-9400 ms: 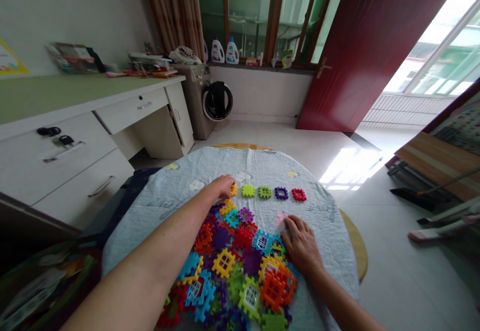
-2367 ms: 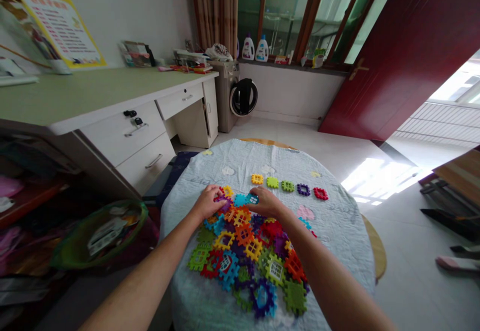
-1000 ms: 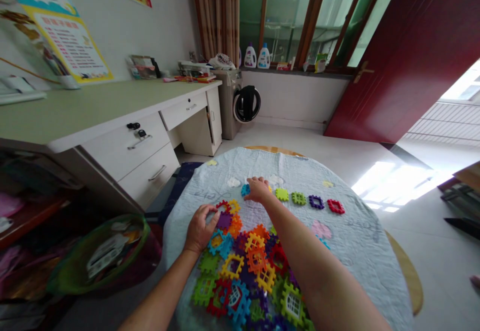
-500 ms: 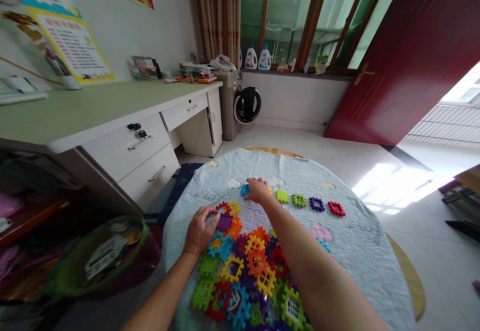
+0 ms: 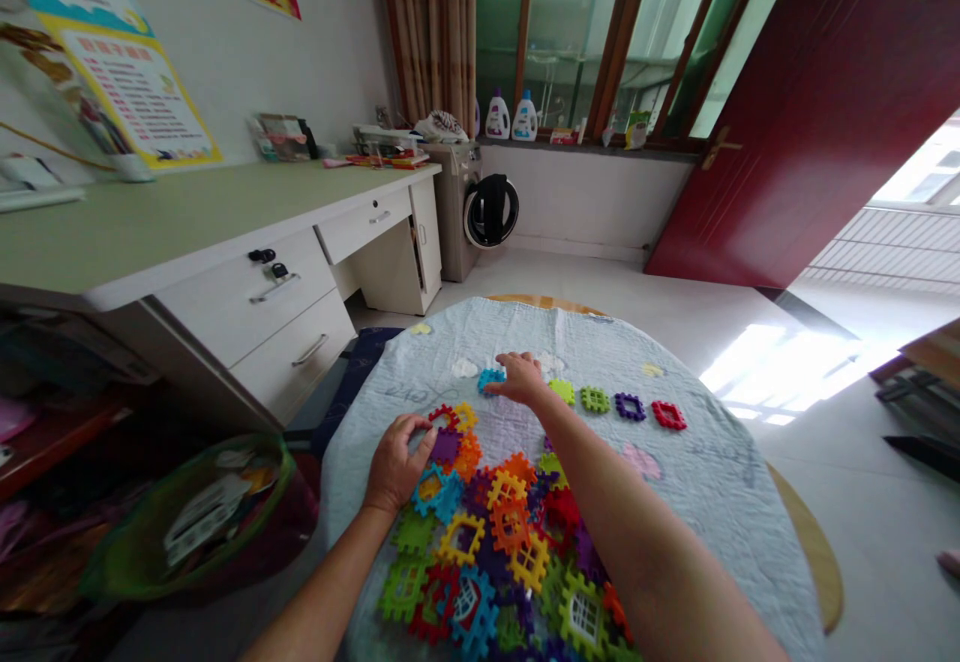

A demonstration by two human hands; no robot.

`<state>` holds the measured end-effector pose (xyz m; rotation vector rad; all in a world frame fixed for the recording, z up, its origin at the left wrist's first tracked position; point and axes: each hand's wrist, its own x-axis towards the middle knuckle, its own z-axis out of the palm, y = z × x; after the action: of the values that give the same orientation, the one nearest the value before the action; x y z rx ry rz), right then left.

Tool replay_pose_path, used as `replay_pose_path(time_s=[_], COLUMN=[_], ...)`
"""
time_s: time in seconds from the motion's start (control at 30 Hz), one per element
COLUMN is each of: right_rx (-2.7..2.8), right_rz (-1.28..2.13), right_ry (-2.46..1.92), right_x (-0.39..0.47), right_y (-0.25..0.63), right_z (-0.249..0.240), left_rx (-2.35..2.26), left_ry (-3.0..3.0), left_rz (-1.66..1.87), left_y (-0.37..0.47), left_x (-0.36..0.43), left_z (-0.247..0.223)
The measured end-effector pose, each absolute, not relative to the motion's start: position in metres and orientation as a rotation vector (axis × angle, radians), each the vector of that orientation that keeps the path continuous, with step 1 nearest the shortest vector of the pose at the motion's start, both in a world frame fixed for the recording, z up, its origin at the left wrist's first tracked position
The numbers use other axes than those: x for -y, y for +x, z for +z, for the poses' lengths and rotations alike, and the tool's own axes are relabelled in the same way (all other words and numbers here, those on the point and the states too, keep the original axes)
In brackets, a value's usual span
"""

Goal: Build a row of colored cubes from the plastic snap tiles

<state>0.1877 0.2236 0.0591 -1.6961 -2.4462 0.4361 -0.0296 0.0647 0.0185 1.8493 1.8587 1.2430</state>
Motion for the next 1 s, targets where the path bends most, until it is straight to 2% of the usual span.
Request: replay_pose_path(time_s=[0.3,0.57,0.8,1.0], right_rx=[2.556,2.463,2.183,1.885], right_rz=[0.377,0.391,0.231,0.174], right_ry=[-1.669,-1.667,-1.463,-1.642], right_x=[-0.216,-0.209,-0.147,-0.073], right_y=[0.173,0.189,0.313,0.438], right_z=[0.048,0.065,0.076,0.034], left_rx=[-1.859,-1.849,-1.861,-1.879], left_ry=[1.847,1.838,1.866,1.940], left_rz=[1.256,1.252,1.252,1.241], left_y=[-0.030,-0.031,-0.031,-0.033], left_x=[-0.065,-0.065,-0.065,-0.071], left_z=[0.019,0.017,0.013,0.005])
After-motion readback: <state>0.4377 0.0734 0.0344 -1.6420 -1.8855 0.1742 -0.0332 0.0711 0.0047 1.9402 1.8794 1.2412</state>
